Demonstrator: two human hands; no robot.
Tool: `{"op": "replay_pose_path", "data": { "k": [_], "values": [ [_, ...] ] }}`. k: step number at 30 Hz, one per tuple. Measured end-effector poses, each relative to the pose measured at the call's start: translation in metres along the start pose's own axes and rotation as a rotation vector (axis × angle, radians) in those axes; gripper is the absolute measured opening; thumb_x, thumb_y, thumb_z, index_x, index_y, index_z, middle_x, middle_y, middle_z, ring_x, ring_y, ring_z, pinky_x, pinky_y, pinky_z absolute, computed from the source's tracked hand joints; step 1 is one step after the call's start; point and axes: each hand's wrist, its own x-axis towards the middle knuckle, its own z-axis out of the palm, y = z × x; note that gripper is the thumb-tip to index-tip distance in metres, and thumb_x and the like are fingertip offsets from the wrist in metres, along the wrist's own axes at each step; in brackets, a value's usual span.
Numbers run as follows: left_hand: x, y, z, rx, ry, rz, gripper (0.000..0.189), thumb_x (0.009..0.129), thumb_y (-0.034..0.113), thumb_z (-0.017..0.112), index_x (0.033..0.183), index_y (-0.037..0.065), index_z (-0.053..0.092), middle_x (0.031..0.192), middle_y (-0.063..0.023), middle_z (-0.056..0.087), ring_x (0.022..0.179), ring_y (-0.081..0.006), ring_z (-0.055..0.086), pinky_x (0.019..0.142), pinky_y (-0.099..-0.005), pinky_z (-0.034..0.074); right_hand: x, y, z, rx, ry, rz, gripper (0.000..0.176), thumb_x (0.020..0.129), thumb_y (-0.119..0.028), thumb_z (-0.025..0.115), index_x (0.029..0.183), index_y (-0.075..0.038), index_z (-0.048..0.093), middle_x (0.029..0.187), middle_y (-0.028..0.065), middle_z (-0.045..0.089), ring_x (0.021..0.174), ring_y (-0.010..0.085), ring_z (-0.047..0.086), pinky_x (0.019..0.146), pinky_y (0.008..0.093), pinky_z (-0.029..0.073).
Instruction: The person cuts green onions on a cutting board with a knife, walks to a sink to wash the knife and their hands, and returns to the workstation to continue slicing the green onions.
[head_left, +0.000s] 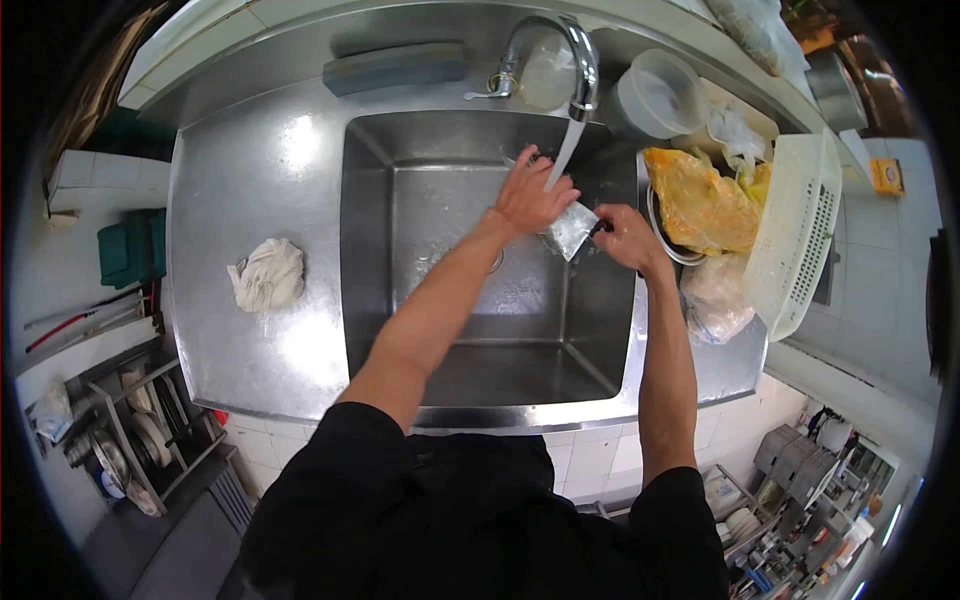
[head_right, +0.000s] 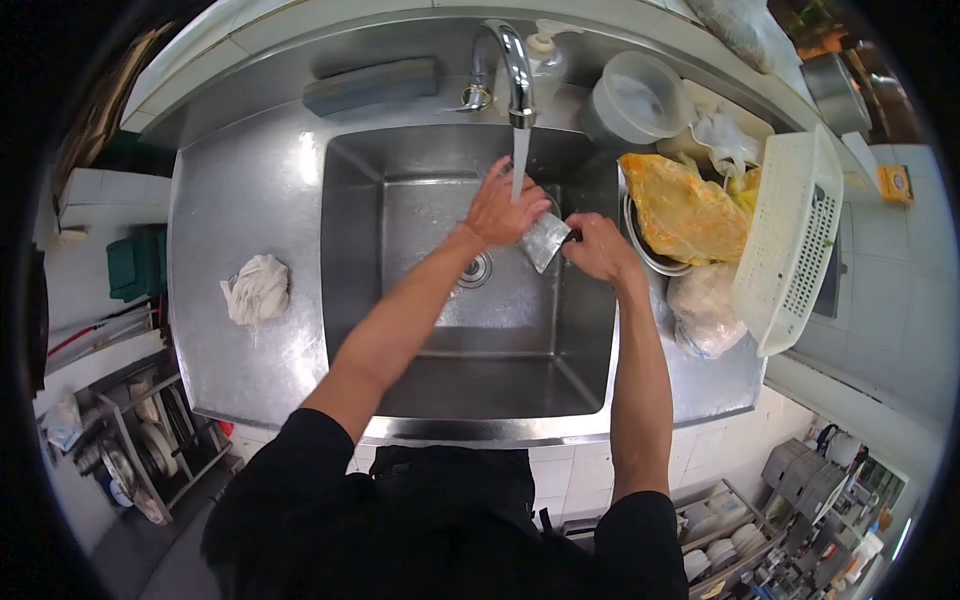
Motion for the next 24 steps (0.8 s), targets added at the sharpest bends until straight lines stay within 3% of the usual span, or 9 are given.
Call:
{"op": "replay_pose_path", "data": {
  "k": [3, 4, 8, 10, 11, 13, 16, 22, 24],
  "values": [
    [-0.003, -0.016, -0.011, -0.009, -0.093, 0.017, 0.031, 0.095, 0.038, 0.052, 0.1, 0.015, 0.071, 0.108, -0.0071, 0.066, 0.118, -0.0229, 0.054, 0.114, -0.056, 0.021, -0.02, 0.009, 0.005, 0.037, 0.03, -0.009, 0.039, 0.07, -0.017, 0.062, 0.103, 0.002, 0.068, 0.095, 0.0257, 0.068, 0.095, 0.0398, 0.066, 0.086, 0.0432, 0.05],
    [-0.006, -0.022, -0.011, 0.035, -0.121, -0.012, 0.03, 0.093, 0.038, 0.056, 0.109, 0.016, 0.071, 0.116, -0.0081, 0.064, 0.125, -0.022, 0.05, 0.114, -0.0587, 0.018, -0.023, 0.003, 0.005, 0.034, 0.023, 0.034, 0.039, 0.07, -0.016, 0.062, 0.104, 0.002, 0.068, 0.095, 0.0248, 0.069, 0.095, 0.0396, 0.066, 0.086, 0.0434, 0.05],
    [-0.01, -0.035, -0.022, 0.168, -0.058, 0.104, 0.032, 0.091, 0.036, 0.059, 0.114, 0.016, 0.068, 0.115, -0.01, 0.065, 0.123, -0.0244, 0.052, 0.114, -0.0577, 0.02, -0.013, 0.005, 0.008, 0.012, -0.019, 0.073, 0.038, 0.069, -0.016, 0.063, 0.103, 0.001, 0.069, 0.095, 0.0239, 0.069, 0.094, 0.0387, 0.067, 0.084, 0.0428, 0.051],
    [-0.01, -0.023, -0.044, -0.166, -0.474, 0.022, 0.033, 0.088, 0.029, 0.064, 0.115, 0.011, 0.066, 0.11, -0.0137, 0.066, 0.115, -0.0304, 0.057, 0.108, -0.0517, 0.034, -0.006, 0.002, 0.008, 0.058, -0.099, 0.012, 0.036, 0.069, -0.015, 0.064, 0.101, 0.0, 0.07, 0.093, 0.0229, 0.07, 0.092, 0.0378, 0.067, 0.082, 0.0414, 0.051],
    [-0.01, -0.021, -0.047, -0.165, -0.477, 0.023, 0.033, 0.088, 0.029, 0.064, 0.115, 0.011, 0.066, 0.11, -0.0137, 0.066, 0.115, -0.0304, 0.057, 0.108, -0.0517, 0.034, -0.002, 0.0, 0.007, 0.061, -0.098, 0.012, 0.036, 0.069, -0.015, 0.064, 0.101, 0.0, 0.07, 0.093, 0.0229, 0.07, 0.092, 0.0378, 0.067, 0.082, 0.0414, 0.051],
    [-0.01, -0.018, -0.05, -0.378, -0.629, -0.051, 0.033, 0.084, 0.024, 0.067, 0.111, 0.005, 0.065, 0.103, -0.018, 0.067, 0.103, -0.0377, 0.062, 0.094, -0.046, 0.046, 0.006, -0.006, 0.006, 0.102, -0.161, 0.051, 0.035, 0.069, -0.014, 0.063, 0.1, 0.001, 0.07, 0.09, 0.022, 0.07, 0.087, 0.0357, 0.068, 0.079, 0.0403, 0.052],
    [-0.017, -0.02, -0.051, -0.422, -0.548, -0.184, 0.03, 0.078, 0.021, 0.067, 0.103, 0.004, 0.069, 0.095, -0.0184, 0.07, 0.091, -0.035, 0.066, 0.082, -0.0421, 0.052, 0.013, -0.018, 0.006, 0.077, -0.137, 0.012, 0.037, 0.068, -0.014, 0.063, 0.1, 0.002, 0.07, 0.084, 0.0203, 0.07, 0.079, 0.0324, 0.068, 0.074, 0.0395, 0.053],
    [-0.031, -0.037, -0.043, -0.684, -0.608, -0.291, 0.034, 0.074, 0.024, 0.073, 0.099, 0.002, 0.068, 0.09, -0.0164, 0.07, 0.086, -0.0289, 0.067, 0.078, -0.0389, 0.051, 0.023, -0.022, 0.005, 0.067, -0.217, 0.058, 0.034, 0.068, -0.013, 0.061, 0.098, 0.001, 0.071, 0.072, 0.0165, 0.068, 0.059, 0.0248, 0.065, 0.055, 0.0366, 0.05],
    [-0.029, -0.031, -0.045, -0.608, -0.598, -0.332, 0.033, 0.074, 0.021, 0.073, 0.099, 0.002, 0.068, 0.089, -0.0159, 0.07, 0.084, -0.0279, 0.067, 0.076, -0.0377, 0.051, 0.025, -0.021, 0.006, 0.06, -0.218, 0.057, 0.033, 0.069, -0.013, 0.061, 0.097, 0.0, 0.071, 0.069, 0.0155, 0.067, 0.055, 0.0229, 0.063, 0.052, 0.0362, 0.049]
  ]
}}
